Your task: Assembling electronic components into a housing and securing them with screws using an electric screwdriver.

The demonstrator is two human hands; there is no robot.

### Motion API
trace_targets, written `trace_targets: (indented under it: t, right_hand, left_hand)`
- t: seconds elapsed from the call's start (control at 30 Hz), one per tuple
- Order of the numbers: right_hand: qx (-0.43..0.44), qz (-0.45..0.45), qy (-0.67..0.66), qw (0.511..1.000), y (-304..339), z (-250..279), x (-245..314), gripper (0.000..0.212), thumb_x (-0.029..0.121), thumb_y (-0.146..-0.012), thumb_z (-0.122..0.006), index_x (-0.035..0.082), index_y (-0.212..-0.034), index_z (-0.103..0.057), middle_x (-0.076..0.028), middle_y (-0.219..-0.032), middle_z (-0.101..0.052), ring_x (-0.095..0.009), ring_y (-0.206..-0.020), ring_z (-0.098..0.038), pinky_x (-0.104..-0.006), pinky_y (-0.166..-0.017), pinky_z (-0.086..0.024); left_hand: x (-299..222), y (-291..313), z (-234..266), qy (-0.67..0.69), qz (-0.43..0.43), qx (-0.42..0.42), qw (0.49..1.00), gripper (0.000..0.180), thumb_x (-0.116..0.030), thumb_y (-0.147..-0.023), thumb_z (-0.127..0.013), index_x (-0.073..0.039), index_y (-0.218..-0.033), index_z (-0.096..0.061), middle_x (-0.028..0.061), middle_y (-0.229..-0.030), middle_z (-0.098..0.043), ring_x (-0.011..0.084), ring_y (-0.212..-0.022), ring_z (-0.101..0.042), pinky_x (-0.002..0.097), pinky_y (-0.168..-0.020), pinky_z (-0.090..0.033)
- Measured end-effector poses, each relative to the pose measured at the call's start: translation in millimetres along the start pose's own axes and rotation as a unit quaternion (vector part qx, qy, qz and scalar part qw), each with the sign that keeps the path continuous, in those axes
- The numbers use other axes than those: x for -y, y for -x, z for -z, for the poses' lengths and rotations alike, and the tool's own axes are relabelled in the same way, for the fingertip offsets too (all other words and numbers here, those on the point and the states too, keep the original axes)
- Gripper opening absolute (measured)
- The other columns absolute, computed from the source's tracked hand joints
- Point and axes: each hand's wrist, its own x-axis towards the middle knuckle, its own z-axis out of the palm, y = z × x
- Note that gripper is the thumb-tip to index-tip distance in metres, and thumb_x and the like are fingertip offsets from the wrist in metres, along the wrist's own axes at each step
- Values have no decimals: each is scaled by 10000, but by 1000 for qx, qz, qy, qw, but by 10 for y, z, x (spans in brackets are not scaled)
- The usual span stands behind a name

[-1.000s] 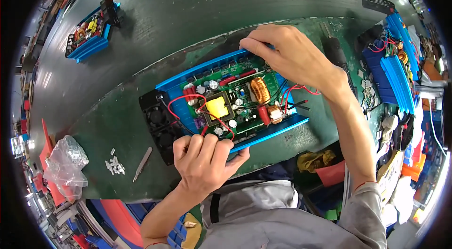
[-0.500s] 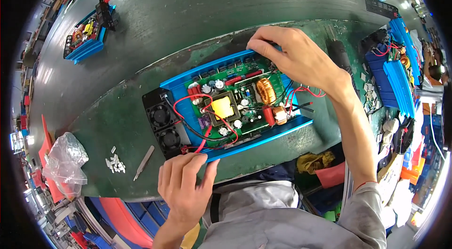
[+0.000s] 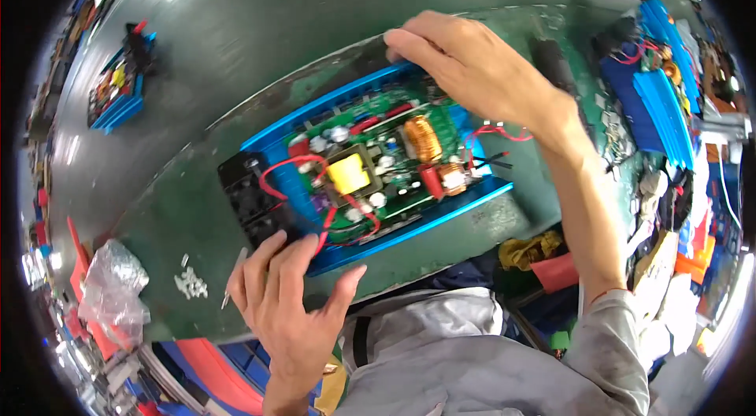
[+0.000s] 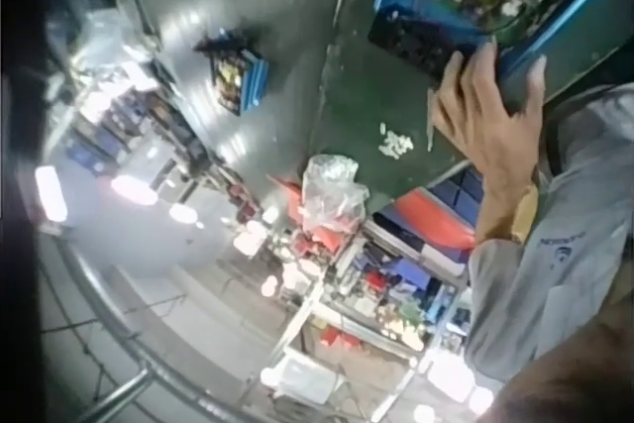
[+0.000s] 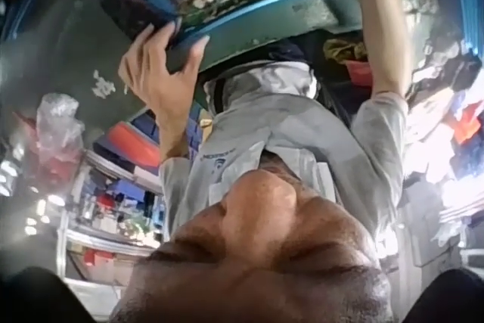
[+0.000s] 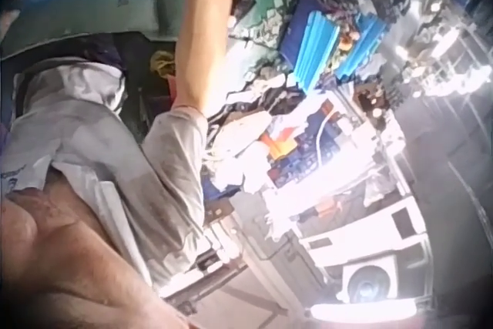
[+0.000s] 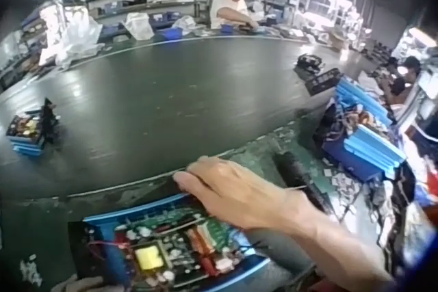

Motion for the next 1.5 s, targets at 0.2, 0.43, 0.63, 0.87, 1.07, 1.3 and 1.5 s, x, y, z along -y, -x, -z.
trace_targets:
  t: [0.2, 0.43, 0.63, 0.87, 1.07, 1.3, 1.5]
  right_hand:
    - [-346, -268, -122, 891, 799, 268, 575, 299, 188, -1077, -456, -32, -1129, -652, -93, -1006, -690, -135, -883, -627, -277, -798, -479]
    - [-239, -355, -176, 886, 1704, -296, 875, 188, -72, -933, -592, -25, -1112, -622, -139, -995, -687, -212, -754, -618, -337, -695, -505]
    - [-232, -255, -120, 931, 1627, -423, 841, 346, -67, -797, -673, -18, -1139, -655, -155, -1003, -664, -177, -707, -553, -279, -630, -448]
    - [-257, -249, -88, 930, 1635, -456, 771, 318, -46, -766, -760, -12, -1075, -691, -141, -932, -665, -194, -737, -590, -271, -621, -446]
    - [-236, -269, -93, 929, 1506, -357, 685, 315, -82, -804, -764, 17, -1095, -695, -104, -966, -699, -129, -664, -591, -244, -563, -451]
    - [-206, -310, -128, 919, 1625, -322, 746, 352, -111, -842, -666, -43, -1184, -613, -115, -1074, -633, -135, -826, -593, -237, -722, -473]
    - [-274, -220, -116, 929, 1763, -383, 757, 265, -25, -899, -622, -26, -1145, -524, -164, -977, -597, -205, -814, -536, -292, -686, -472]
  left_hand:
    - [-97, -62, 26, -34, 23, 11, 999, 391, -274, -724, -882, -98, -1019, -693, 70, -975, -699, 262, -1008, -637, 450, -953, -402]
    - [-68, -23, 24, 32, 94, 93, 991, 434, -137, -676, -881, -66, -1026, -633, 103, -1030, -650, 303, -1019, -561, 421, -948, -401]
    - [57, -8, -13, 53, 41, 73, 995, 325, -119, -661, -873, -54, -900, -663, 92, -955, -666, 284, -995, -570, 423, -907, -423]
    - [187, -30, -38, 74, -30, 89, 993, 351, -215, -695, -889, -90, -944, -675, 61, -938, -704, 260, -977, -647, 425, -922, -401]
    - [156, -60, -81, 74, -20, 67, 995, 297, -131, -682, -880, -59, -873, -665, 83, -927, -713, 273, -942, -644, 439, -928, -434]
    - [307, 1, 198, 18, -67, 15, 997, 234, -233, -889, -757, -67, -996, -632, 60, -978, -725, 261, -988, -657, 461, -917, -469]
    - [953, 404, 108, -43, 217, -88, 971, 221, -72, -938, -679, -1, -1148, -667, 141, -1101, -664, 236, -878, -616, 321, -692, -493]
